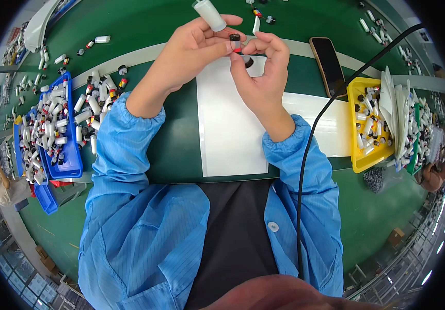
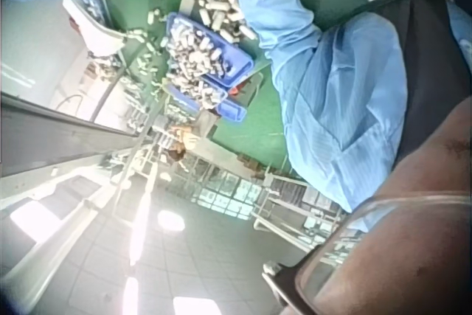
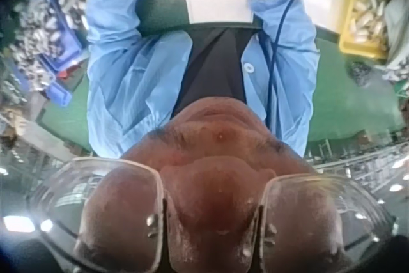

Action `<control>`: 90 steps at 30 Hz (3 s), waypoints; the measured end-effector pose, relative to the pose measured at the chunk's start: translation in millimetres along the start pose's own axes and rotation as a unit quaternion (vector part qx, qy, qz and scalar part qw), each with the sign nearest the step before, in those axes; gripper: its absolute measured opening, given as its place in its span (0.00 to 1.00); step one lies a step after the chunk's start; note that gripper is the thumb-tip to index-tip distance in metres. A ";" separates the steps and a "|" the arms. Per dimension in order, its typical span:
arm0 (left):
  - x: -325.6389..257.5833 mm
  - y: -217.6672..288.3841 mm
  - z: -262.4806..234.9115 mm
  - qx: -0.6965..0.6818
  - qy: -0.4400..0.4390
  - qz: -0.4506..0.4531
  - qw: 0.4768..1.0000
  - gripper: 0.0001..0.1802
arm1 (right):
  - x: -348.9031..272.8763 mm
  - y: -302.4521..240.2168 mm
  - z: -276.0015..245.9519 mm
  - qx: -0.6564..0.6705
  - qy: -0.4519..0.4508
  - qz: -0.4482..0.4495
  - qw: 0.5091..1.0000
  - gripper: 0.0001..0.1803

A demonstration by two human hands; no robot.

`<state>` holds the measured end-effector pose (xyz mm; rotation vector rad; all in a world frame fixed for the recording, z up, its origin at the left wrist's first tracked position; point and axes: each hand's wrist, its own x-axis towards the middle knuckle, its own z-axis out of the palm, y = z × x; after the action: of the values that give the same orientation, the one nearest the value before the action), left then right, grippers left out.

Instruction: Assembling small electronic components and applying adhesive strips at a factory workbench.

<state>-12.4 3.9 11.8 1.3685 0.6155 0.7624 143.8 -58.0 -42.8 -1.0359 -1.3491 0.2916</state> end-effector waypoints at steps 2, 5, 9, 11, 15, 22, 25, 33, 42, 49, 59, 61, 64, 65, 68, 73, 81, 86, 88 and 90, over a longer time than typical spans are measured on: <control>2.3 2.2 -3.3 0.007 -0.003 0.001 1.000 0.25 | 2.0 3.5 0.6 0.020 -0.002 -0.008 1.000 0.27; 3.4 -3.2 -4.2 0.015 -0.005 0.037 0.999 0.25 | 1.3 0.8 1.2 0.029 0.006 -0.001 1.000 0.25; 5.9 -8.3 -6.3 0.027 0.001 0.049 0.998 0.24 | 0.4 4.6 -1.0 0.031 0.018 -0.007 0.999 0.24; 6.4 -6.8 -7.4 0.035 -0.004 0.058 0.998 0.24 | -1.5 10.3 -2.3 0.054 0.026 0.007 0.998 0.23; 7.8 -7.2 -10.6 0.033 -0.005 0.085 0.996 0.24 | 3.3 6.7 -4.1 0.096 0.020 0.044 0.994 0.24; 4.0 -6.2 -8.3 0.050 0.000 0.087 0.995 0.23 | 5.5 4.8 -6.3 0.082 -0.012 0.046 0.996 0.23; 5.7 -3.0 -4.9 0.073 0.000 0.086 0.994 0.22 | 7.1 7.1 -7.0 0.128 -0.012 0.058 0.990 0.22; 3.4 2.3 -1.8 0.084 0.033 0.069 0.994 0.21 | 6.7 4.0 -3.7 0.140 0.005 0.024 0.990 0.21; 2.1 1.6 -5.5 0.099 0.016 0.078 0.992 0.20 | 5.1 3.8 -6.9 0.094 -0.012 0.060 0.994 0.22; 2.1 0.1 -4.6 0.076 0.031 0.062 0.995 0.18 | 6.7 8.2 -7.9 0.073 0.006 0.024 0.997 0.21; 1.4 -1.4 -1.8 0.054 0.054 0.026 0.997 0.17 | 8.9 10.2 -10.5 0.215 -0.049 0.079 0.972 0.17; 1.4 0.8 -2.6 0.070 0.058 0.020 0.996 0.17 | 15.5 4.8 -15.1 0.275 -0.027 0.144 0.950 0.13; 2.8 -1.5 -3.2 0.051 0.053 0.029 0.997 0.17 | 21.0 3.3 -22.5 0.319 -0.012 0.173 0.932 0.07; 3.2 -2.6 -3.9 0.037 0.049 0.036 0.997 0.17 | 22.8 2.0 -25.0 0.322 -0.019 0.172 0.931 0.07; 1.7 -3.7 -7.1 0.069 0.035 0.036 0.996 0.18 | 22.1 -8.0 -25.0 0.283 -0.046 0.166 0.944 0.07; 0.1 -7.1 -6.0 0.073 0.027 0.048 0.996 0.18 | 13.0 -16.7 -12.8 0.207 -0.011 0.162 0.965 0.08; 1.2 -9.3 -2.1 0.101 0.025 0.049 0.993 0.16 | 5.0 -15.0 -3.8 0.156 0.035 0.154 0.975 0.08; -0.1 -7.0 -2.1 0.097 0.014 0.056 0.994 0.15 | 7.8 -16.9 -5.1 0.155 0.035 0.168 0.973 0.08; 0.0 -6.5 -3.2 0.105 0.001 0.068 0.992 0.15 | 9.0 -14.9 -7.6 0.169 0.020 0.182 0.968 0.09; -0.2 -6.2 -2.3 0.098 -0.002 0.071 0.993 0.15 | 8.6 -8.0 -9.4 0.196 -0.001 0.205 0.959 0.12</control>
<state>-13.5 5.0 5.3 1.6067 0.6067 0.8310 151.4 -60.5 -30.0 -0.9657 -1.0110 0.8354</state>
